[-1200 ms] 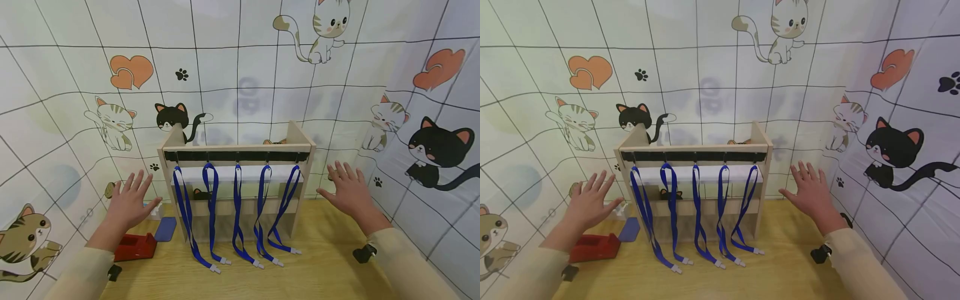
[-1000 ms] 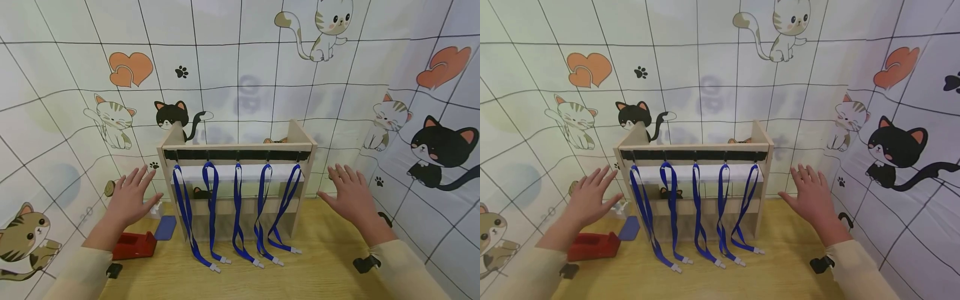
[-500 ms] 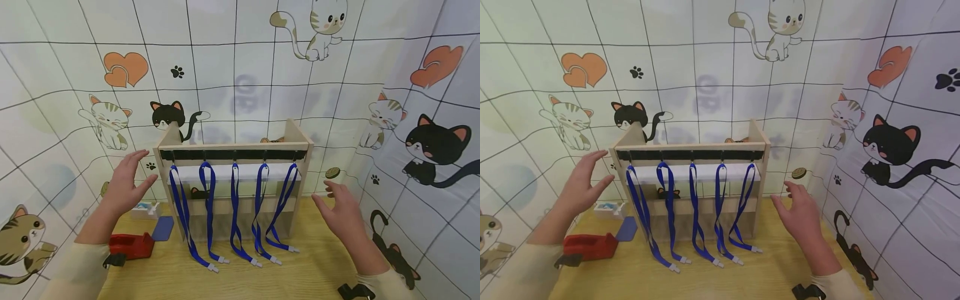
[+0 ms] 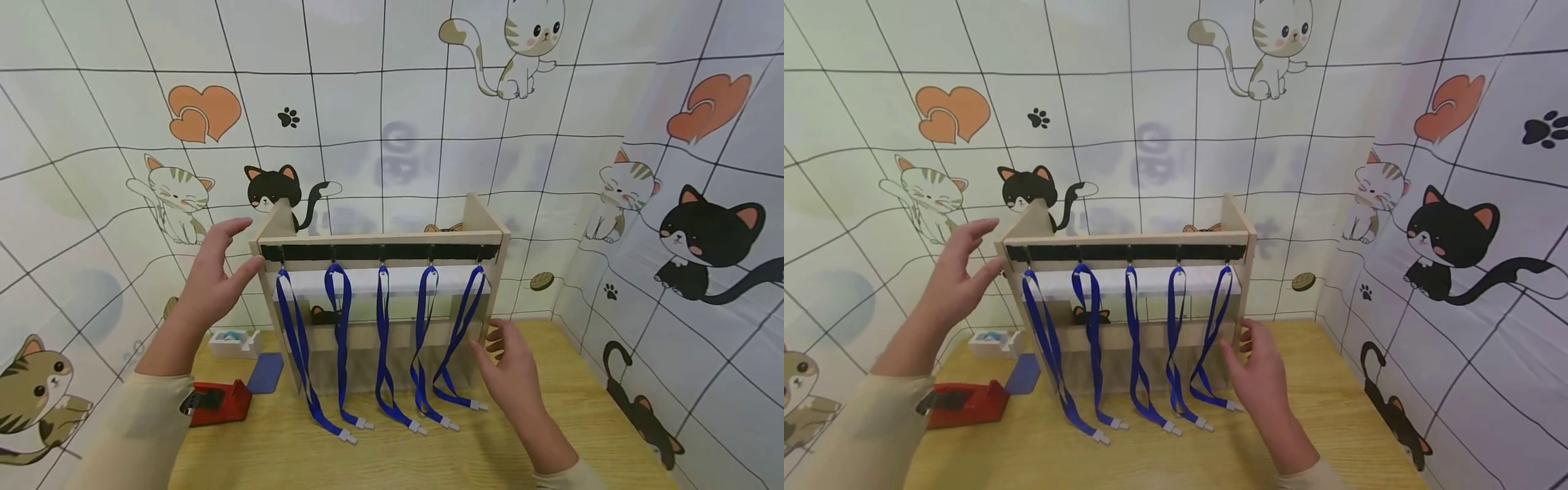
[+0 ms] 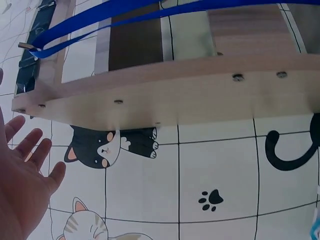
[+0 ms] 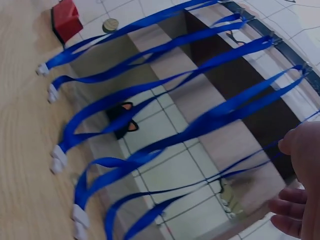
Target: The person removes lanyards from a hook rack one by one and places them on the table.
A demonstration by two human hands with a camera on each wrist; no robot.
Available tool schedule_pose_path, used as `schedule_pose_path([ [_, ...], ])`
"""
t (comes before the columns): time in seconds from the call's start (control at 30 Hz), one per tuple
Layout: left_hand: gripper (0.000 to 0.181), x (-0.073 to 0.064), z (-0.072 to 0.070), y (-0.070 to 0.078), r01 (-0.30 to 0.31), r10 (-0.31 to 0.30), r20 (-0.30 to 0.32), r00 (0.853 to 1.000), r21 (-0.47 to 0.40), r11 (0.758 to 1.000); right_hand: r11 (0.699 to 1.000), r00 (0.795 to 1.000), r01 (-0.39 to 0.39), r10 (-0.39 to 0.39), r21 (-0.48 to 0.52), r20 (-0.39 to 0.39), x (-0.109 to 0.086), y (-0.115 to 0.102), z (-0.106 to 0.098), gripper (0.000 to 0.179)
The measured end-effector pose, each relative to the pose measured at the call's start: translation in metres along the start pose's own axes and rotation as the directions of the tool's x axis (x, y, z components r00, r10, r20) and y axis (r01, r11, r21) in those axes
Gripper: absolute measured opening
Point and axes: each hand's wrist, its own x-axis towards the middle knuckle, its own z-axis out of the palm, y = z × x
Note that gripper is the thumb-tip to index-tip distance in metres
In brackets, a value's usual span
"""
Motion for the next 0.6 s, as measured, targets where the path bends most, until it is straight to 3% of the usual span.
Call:
schedule_pose_path([
  [0.33, 0.028, 0.016, 0.02, 0.01, -0.085, 0.086, -0.118, 0.989, 0.013, 0.996, 0.989, 0.987, 0.134, -0.128, 0.055, -0.092, -0.004, 0.003, 0.038, 0.047],
  [0.47, 0.023, 0.014, 0.029, 0.007, -0.101, 0.105, -0.141, 0.984, 0.031, 0.994, 0.993, 0.99, 0.102, -0.096, 0.055, -0.099, -0.005, 0.003, 0.05, 0.049],
  [0.6, 0.024, 0.014, 0.034, 0.007, -0.098, 0.096, -0.166, 0.981, -0.005, 0.995, 0.997, 0.993, 0.057, -0.052, 0.051, -0.106, -0.005, 0.005, 0.058, 0.049],
])
